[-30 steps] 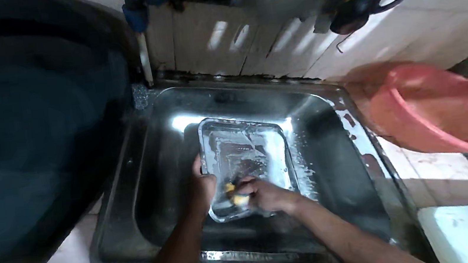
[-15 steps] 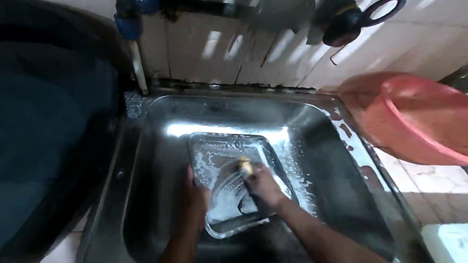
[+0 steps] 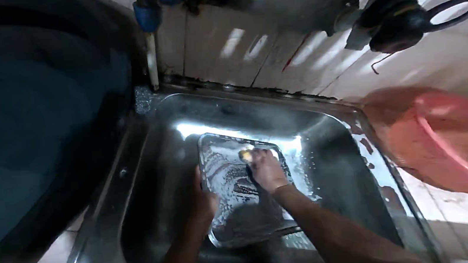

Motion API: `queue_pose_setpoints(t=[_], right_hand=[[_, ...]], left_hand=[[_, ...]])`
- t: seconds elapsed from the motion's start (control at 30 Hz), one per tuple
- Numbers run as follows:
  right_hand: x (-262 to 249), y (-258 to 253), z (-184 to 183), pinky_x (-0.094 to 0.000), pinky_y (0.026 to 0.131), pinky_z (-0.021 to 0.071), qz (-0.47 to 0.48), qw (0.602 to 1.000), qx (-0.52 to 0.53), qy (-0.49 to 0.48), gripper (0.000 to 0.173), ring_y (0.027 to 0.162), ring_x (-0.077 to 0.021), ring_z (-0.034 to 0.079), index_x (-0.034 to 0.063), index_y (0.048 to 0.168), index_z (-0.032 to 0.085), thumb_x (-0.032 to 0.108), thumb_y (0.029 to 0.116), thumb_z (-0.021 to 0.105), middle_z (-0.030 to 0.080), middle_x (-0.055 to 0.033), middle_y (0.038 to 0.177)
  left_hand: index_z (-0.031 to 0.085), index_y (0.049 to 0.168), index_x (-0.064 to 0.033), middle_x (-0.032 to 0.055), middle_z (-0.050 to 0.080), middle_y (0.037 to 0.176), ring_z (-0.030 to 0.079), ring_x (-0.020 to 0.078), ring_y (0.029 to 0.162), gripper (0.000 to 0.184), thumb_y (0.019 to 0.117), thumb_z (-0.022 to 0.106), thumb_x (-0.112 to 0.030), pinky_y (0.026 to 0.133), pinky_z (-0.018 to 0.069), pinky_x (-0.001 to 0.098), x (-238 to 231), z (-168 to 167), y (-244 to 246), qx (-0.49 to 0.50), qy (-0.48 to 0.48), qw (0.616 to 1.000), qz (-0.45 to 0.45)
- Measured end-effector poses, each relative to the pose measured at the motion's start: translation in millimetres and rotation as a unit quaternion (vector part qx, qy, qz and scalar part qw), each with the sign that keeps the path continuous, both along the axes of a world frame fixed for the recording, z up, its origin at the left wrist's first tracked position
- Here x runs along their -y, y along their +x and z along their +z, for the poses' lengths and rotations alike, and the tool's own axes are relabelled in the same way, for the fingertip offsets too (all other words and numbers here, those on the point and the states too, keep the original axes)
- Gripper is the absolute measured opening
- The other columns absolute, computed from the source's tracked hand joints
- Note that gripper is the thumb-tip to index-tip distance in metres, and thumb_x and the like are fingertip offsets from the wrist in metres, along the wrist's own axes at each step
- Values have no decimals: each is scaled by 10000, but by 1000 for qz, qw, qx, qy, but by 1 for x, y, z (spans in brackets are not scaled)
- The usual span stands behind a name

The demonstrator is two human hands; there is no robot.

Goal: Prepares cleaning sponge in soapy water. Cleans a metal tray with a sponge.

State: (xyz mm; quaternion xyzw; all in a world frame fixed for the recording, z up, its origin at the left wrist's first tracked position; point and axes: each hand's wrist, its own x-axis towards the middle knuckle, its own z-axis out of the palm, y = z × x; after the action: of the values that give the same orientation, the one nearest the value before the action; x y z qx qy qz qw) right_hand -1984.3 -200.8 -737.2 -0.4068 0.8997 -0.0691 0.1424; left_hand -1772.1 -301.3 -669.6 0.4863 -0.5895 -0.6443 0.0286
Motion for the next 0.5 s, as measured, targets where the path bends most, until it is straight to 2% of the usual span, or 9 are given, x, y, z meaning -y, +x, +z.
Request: queue_pose_setpoints(t=[0.1,0.2,0.27,0.37,0.43,0.5], right_hand=[[-17,-38,4,-633,1099,394,-12,991,-26,131,365,1381,-435,469,38,1339,657,133,987,631,577,-200,1437],[-23,-56,3,-634,1073,400,-5,973,-43,228,382,1380,-416,483,95,1368,651,159,993,613,628,-172,1388],[-31,-51,6,-630,1100,387,0,964,-23,264,404,1378,-423,488,117,1411,619,182,1014,587,616,-186,1400],[-58,-23,23,-650,1122,368,12,946,45,320,515,1371,-478,471,111,1504,509,265,1020,594,529,-252,1466],[-83,-3,36,-651,1123,368,36,936,84,339,492,1385,-460,471,113,1492,521,272,1030,575,503,-231,1505],[-102,10,43,-672,1103,380,58,927,116,353,465,1375,-470,481,103,1486,516,268,1052,531,503,-240,1501]], left_hand=[[183,1642,-151,198,492,1501,552,280,1307,816,957,589,28,1064,470,436,-2,2,-1,5,-9,1000,-16],[215,1638,-166,174,520,1483,573,258,1283,787,969,592,6,1054,481,427,-4,0,-2,26,-37,999,-21],[239,1634,-174,166,527,1483,577,253,1285,771,973,587,15,1055,484,427,-7,-2,-3,9,-30,999,11],[250,1633,-188,190,524,1474,587,304,1248,805,939,571,64,1006,505,480,-7,-9,-3,-28,-8,999,41],[235,1636,-213,185,520,1476,598,311,1209,809,945,562,51,964,515,487,-6,-8,-3,-25,-7,999,34],[227,1638,-208,167,509,1496,593,292,1231,808,951,563,50,978,513,470,-8,-5,-2,-30,-17,999,27]])
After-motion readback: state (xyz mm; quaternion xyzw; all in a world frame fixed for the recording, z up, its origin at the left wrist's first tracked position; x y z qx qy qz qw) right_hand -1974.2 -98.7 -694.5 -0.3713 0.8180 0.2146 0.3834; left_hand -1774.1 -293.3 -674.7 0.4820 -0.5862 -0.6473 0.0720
